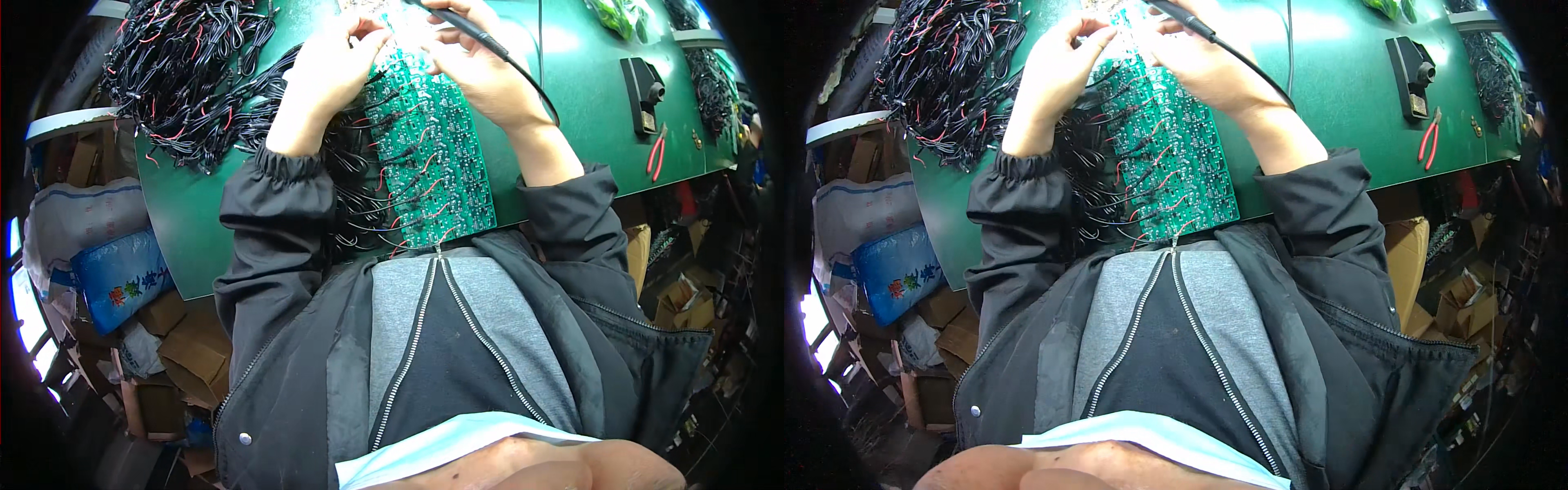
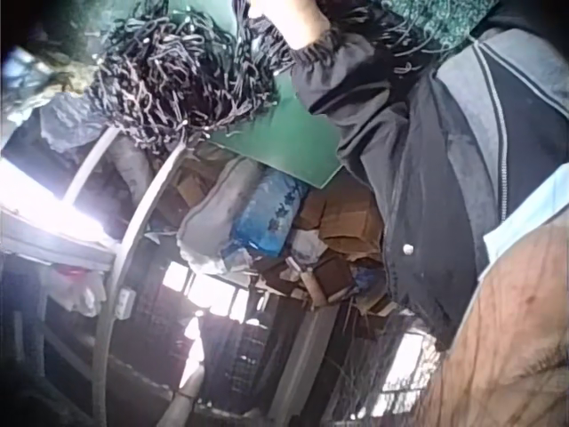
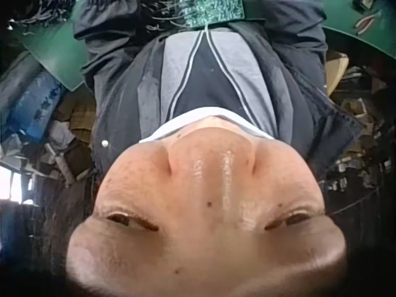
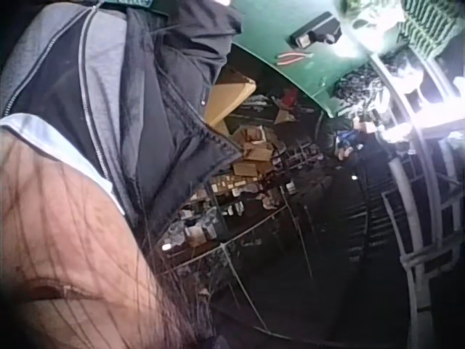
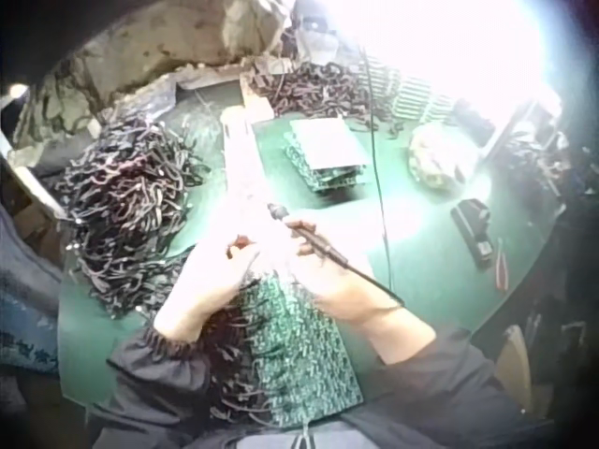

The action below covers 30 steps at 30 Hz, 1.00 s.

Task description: The person solders wires onto circuit boards using a soldering iron, moves the board aside, solders additional wires onto another board, and holds a plastic casing.

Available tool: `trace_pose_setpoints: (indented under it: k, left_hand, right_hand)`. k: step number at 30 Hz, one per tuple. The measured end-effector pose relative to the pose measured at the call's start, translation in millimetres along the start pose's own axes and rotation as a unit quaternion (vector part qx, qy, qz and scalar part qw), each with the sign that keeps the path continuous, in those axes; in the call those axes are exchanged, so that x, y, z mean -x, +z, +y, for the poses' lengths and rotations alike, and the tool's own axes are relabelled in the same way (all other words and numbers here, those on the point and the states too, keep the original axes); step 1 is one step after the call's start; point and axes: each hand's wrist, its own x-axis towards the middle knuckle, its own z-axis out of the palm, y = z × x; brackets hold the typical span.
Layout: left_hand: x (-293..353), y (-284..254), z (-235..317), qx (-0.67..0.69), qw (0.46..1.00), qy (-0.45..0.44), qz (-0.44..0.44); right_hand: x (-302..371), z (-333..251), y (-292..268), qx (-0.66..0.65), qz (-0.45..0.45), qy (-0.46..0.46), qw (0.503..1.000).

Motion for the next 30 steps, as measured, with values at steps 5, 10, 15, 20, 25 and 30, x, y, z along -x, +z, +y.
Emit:
trace_pose_setpoints:
  k: [5,10,15,20,25,30]
  left_hand:
    - [-7.6,22.5,-9.0,0.029,0.992,0.107,0.061]
    - [-4.2,34.6,-20.7,-0.144,0.965,0.192,0.108]
    - [-2.8,37.4,-18.3,-0.11,0.981,0.12,0.103]
    - [-1.6,37.3,-14.0,-0.085,0.993,0.05,0.066]
    - [0.9,37.1,-17.1,-0.094,0.992,0.061,0.066]
    - [2.9,39.3,-23.0,-0.099,0.991,0.062,0.067]
  right_hand:
    - [25.1,-42.2,-25.3,0.161,0.085,0.054,0.982]
    - [48.0,-44.8,-35.4,0.189,0.111,0.0,0.976]
    - [47.6,-38.9,-26.6,0.178,0.095,0.012,0.979]
    - [44.3,-35.7,-24.7,0.162,0.08,0.014,0.984]
    - [42.4,-36.2,-26.8,0.18,0.06,0.001,0.982]
    - [39.5,-51.3,-20.2,0.224,0.038,0.006,0.974]
